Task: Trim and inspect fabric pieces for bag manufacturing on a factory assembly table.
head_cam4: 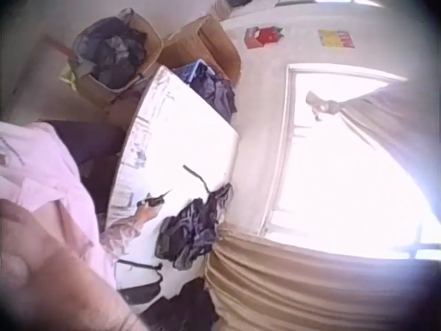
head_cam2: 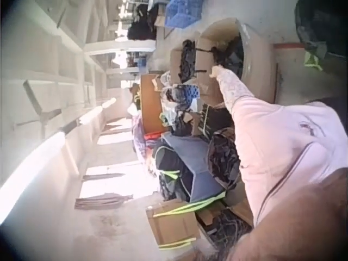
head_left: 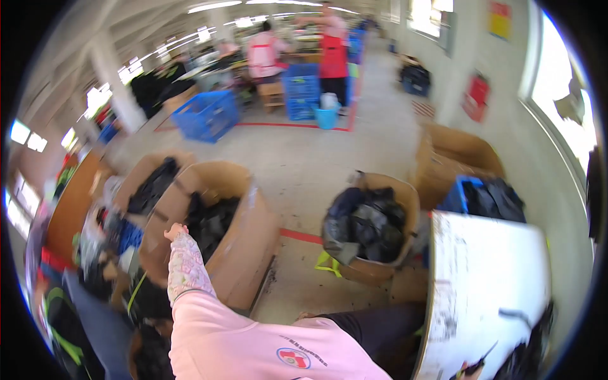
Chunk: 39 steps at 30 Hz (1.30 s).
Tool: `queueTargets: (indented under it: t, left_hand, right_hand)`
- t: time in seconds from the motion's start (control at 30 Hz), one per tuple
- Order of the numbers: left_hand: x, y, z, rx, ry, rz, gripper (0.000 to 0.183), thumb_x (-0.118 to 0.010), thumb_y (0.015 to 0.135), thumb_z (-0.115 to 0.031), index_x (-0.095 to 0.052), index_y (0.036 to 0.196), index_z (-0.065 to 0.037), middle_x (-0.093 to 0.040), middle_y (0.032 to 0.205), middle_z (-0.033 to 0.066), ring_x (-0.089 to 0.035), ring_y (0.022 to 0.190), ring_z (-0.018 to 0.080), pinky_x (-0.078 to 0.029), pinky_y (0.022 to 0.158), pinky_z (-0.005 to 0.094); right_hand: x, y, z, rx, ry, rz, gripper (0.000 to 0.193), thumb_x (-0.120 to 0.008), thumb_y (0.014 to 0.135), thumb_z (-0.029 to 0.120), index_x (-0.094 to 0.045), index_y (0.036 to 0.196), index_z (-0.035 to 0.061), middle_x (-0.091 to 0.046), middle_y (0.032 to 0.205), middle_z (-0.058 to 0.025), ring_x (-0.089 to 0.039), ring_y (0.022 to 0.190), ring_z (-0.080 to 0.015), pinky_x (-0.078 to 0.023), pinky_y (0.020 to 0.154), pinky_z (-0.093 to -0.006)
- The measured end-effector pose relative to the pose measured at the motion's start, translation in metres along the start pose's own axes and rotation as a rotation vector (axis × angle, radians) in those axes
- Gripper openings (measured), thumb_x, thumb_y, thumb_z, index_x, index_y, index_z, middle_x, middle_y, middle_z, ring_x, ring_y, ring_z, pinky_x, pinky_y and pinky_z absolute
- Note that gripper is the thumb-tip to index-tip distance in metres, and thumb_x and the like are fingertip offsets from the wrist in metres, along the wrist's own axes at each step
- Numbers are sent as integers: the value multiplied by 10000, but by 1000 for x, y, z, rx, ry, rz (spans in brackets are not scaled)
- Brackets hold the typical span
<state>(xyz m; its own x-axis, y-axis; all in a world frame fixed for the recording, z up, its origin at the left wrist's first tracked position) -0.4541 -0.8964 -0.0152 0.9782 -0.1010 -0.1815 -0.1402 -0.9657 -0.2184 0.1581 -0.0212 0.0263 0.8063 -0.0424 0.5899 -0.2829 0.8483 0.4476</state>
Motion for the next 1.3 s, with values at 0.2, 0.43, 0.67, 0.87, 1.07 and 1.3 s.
queueTargets:
  t: [0.2,0.43,0.67,0.87,1.07,1.3]
  left_hand:
    - [-173,-408,48,127,214,1381,355,-592,913,-168,-493,1253,-144,-585,806,16,-543,583,106,-468,532,249]
    - [182,-954,91,-98,255,3227,265,-624,899,-143,-579,1137,-38,-610,904,41,-572,772,89,-499,694,240]
    - [481,-1095,58,-1012,-792,3337,606,-731,795,-266,-460,1327,-165,-395,1399,197,-392,1285,383,-349,1067,436]
    - [546,-1158,109,-1718,-507,3318,733,-571,829,-611,-428,1391,-163,-416,1399,201,-428,1277,370,-360,1053,444]
    - [552,-1076,64,-2127,-442,3441,847,-539,807,-687,-445,1366,-59,-573,1178,215,-610,998,400,-504,852,429]
    - [490,-1099,8,-270,-754,3872,225,-695,856,-196,-655,1007,-34,-608,830,99,-582,693,184,-474,631,275]
  right_hand:
    - [34,-29,34,-366,-116,-56,337,-761,783,192,-554,969,2,-628,788,-136,-595,693,-287,-468,644,-377]
    - [100,-130,-4,-713,-89,-328,334,-787,766,180,-536,904,8,-637,746,-111,-617,655,-255,-479,626,-348]
    - [126,-185,-2,-830,59,-468,328,-800,755,144,-545,906,1,-661,770,-88,-637,687,-165,-503,642,-304]
    - [166,-158,-15,-853,166,-562,267,-787,768,99,-551,871,28,-611,734,-5,-538,629,-75,-451,587,-238]
    - [216,-97,-60,-694,94,-659,198,-739,797,58,-578,910,42,-548,748,34,-466,646,-51,-381,605,-199]
    - [217,4,-102,-508,34,-606,266,-673,798,0,-556,1035,-24,-683,939,-139,-676,853,-248,-503,757,-327]
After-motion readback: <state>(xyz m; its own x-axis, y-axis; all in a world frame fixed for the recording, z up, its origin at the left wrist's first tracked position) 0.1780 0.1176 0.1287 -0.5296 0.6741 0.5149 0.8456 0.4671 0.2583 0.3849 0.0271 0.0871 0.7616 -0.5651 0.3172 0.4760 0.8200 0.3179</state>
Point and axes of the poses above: each hand's wrist, its own y-axis towards the middle knuckle, its own x-axis out of the back of the hand, z = x × y, the point moved 3 cm from there along y, towards the middle knuckle
